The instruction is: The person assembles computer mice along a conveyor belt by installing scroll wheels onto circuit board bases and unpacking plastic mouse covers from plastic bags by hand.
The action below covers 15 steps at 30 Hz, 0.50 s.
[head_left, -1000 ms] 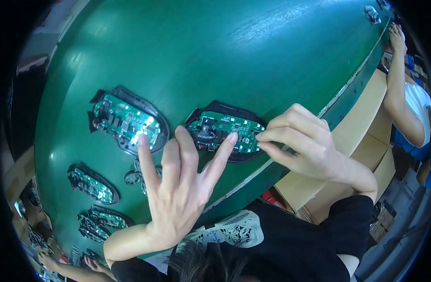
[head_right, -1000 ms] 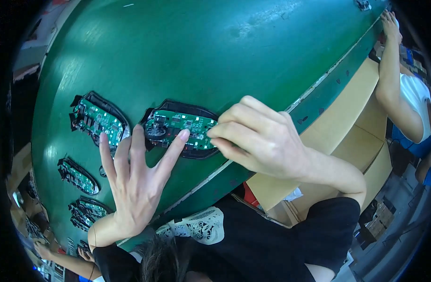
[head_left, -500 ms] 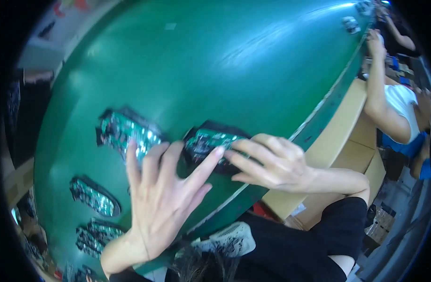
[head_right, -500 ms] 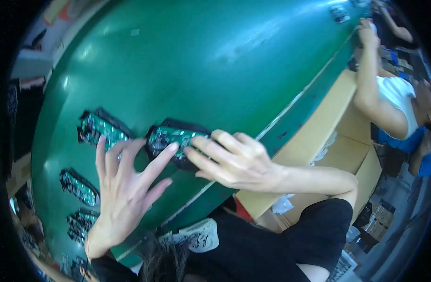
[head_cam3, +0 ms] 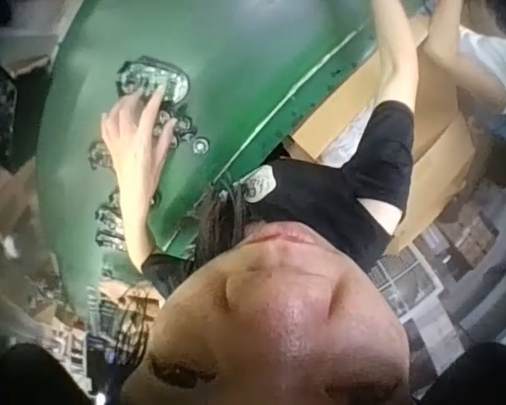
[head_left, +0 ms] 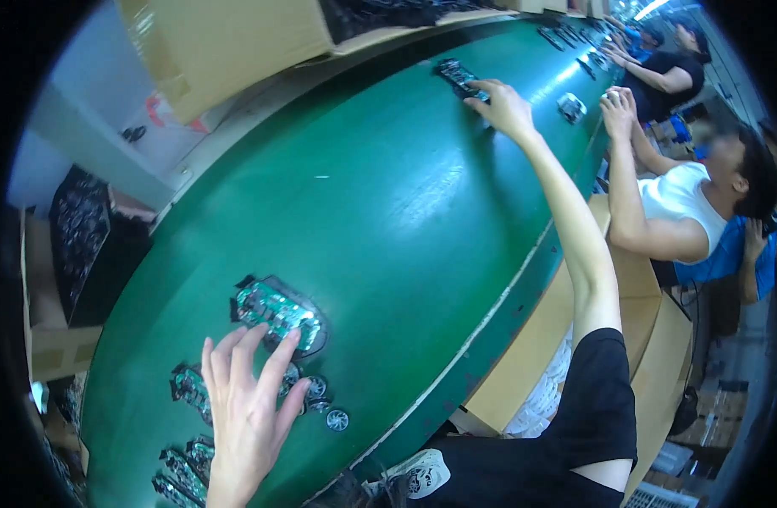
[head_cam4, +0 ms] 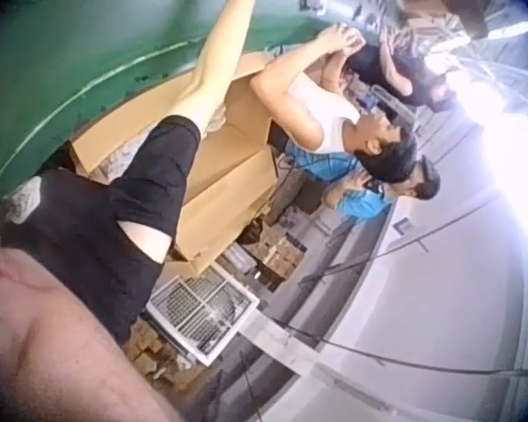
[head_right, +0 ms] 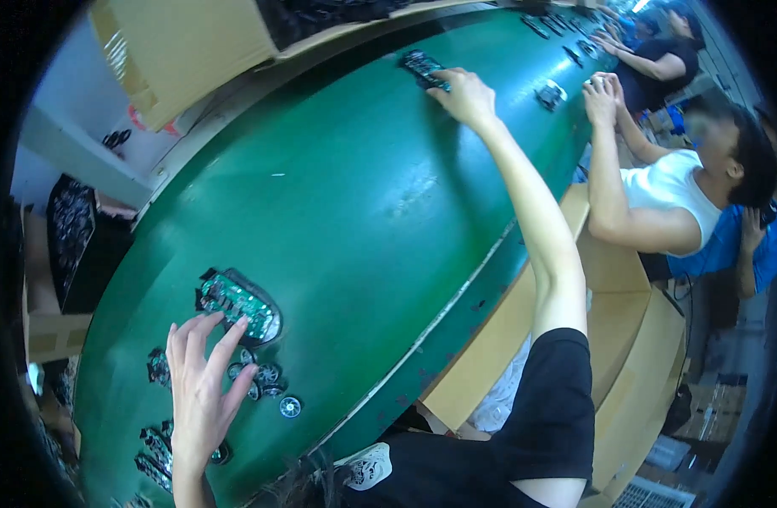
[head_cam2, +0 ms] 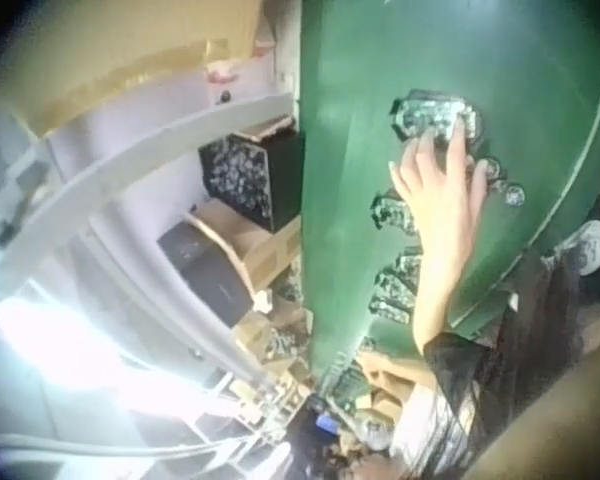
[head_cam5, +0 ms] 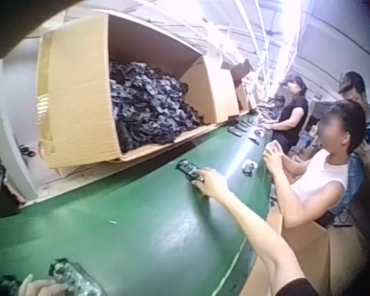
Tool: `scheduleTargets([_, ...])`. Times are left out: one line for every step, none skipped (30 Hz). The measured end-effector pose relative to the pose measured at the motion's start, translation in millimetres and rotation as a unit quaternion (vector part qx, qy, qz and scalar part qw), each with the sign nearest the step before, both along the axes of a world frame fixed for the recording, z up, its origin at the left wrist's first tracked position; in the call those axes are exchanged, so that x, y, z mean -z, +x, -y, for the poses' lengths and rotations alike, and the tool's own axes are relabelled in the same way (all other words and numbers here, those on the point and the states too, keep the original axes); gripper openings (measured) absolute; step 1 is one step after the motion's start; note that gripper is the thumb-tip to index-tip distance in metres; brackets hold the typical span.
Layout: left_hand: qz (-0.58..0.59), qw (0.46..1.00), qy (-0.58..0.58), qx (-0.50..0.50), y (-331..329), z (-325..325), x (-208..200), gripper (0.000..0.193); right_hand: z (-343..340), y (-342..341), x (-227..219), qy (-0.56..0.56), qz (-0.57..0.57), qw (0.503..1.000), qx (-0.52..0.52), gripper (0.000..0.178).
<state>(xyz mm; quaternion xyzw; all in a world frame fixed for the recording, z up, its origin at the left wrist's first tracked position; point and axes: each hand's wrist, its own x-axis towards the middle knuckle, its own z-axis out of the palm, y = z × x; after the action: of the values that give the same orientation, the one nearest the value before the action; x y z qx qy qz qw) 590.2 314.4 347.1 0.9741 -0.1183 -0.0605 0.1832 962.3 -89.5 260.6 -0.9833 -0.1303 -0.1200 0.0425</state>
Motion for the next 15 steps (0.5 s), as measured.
scheduleTargets([0.005, 1.000, 0.015, -0.008, -4.2, -2.2, -2.8, 0.061, -6.3, 9.9, 2.4, -0.006, -0.011, 1.000, 0.014, 0.040])
scheduleTargets([0.002, 1.000, 0.019, -0.020, -6.4, -5.6, -1.2, 0.061, -5.8, 16.1, 4.5, -0.016, -0.018, 1.000, 0.016, 0.043])
scheduleTargets([0.021, 0.999, 0.022, -0.023, -10.6, -8.6, 0.5, 0.060, -5.8, 16.7, 6.7, -0.026, -0.023, 0.999, 0.019, 0.045])
scheduleTargets([0.039, 0.999, 0.026, -0.025, -13.5, -11.8, 2.2, 0.059, -2.7, 16.2, 7.4, -0.037, -0.028, 0.999, 0.022, 0.047])
scheduleTargets([0.047, 0.998, 0.021, -0.028, -12.9, -14.8, 3.8, 0.058, 11.7, 12.5, 7.7, -0.074, 0.021, 0.997, 0.026, 0.050])
scheduleTargets([0.055, 0.998, 0.010, -0.040, -16.2, -22.1, 5.3, 0.057, 6.3, -2.5, 4.0, -0.088, 0.061, 0.994, 0.019, 0.051])
scheduleTargets([0.071, 0.996, 0.013, -0.052, -14.0, -26.4, 8.3, 0.055, 13.5, -11.9, -5.3, -0.075, 0.107, 0.990, -0.049, 0.050])
scheduleTargets([0.071, 0.995, 0.028, -0.070, -14.4, -31.9, 12.7, 0.054, -9.4, -34.6, -3.6, -0.040, 0.138, 0.980, -0.140, 0.044])
scheduleTargets([0.084, 0.993, 0.030, -0.077, -17.9, -40.6, 16.6, 0.052, -47.8, -84.9, -24.5, 0.020, 0.098, 0.979, -0.175, 0.038])
scheduleTargets([0.104, 0.991, 0.017, -0.079, -17.9, -43.7, 19.5, 0.049, -91.1, -149.5, -54.6, 0.145, -0.039, 0.979, -0.136, 0.032])
scheduleTargets([0.086, 0.992, -0.011, -0.095, -20.5, -40.8, 14.3, 0.048, -104.9, -197.7, -62.0, 0.131, -0.074, 0.965, -0.215, 0.035])
scheduleTargets([0.080, 0.992, -0.007, -0.097, -18.2, -38.6, 16.7, 0.048, -113.2, -243.2, -57.5, 0.134, -0.137, 0.931, -0.310, 0.040])
scheduleTargets([0.098, 0.993, -0.008, -0.072, -13.8, -34.9, 27.9, 0.047, -139.8, -282.4, -55.5, 0.094, -0.149, 0.894, -0.413, 0.048])
scheduleTargets([0.122, 0.991, -0.020, -0.043, -11.0, -30.4, 35.4, 0.047, -151.2, -308.4, -55.4, 0.088, -0.178, 0.870, -0.451, 0.050])
scheduleTargets([0.124, 0.991, -0.028, -0.035, -4.7, -23.6, 41.1, 0.047, -161.7, -317.8, -60.7, 0.082, -0.185, 0.868, -0.453, 0.048])
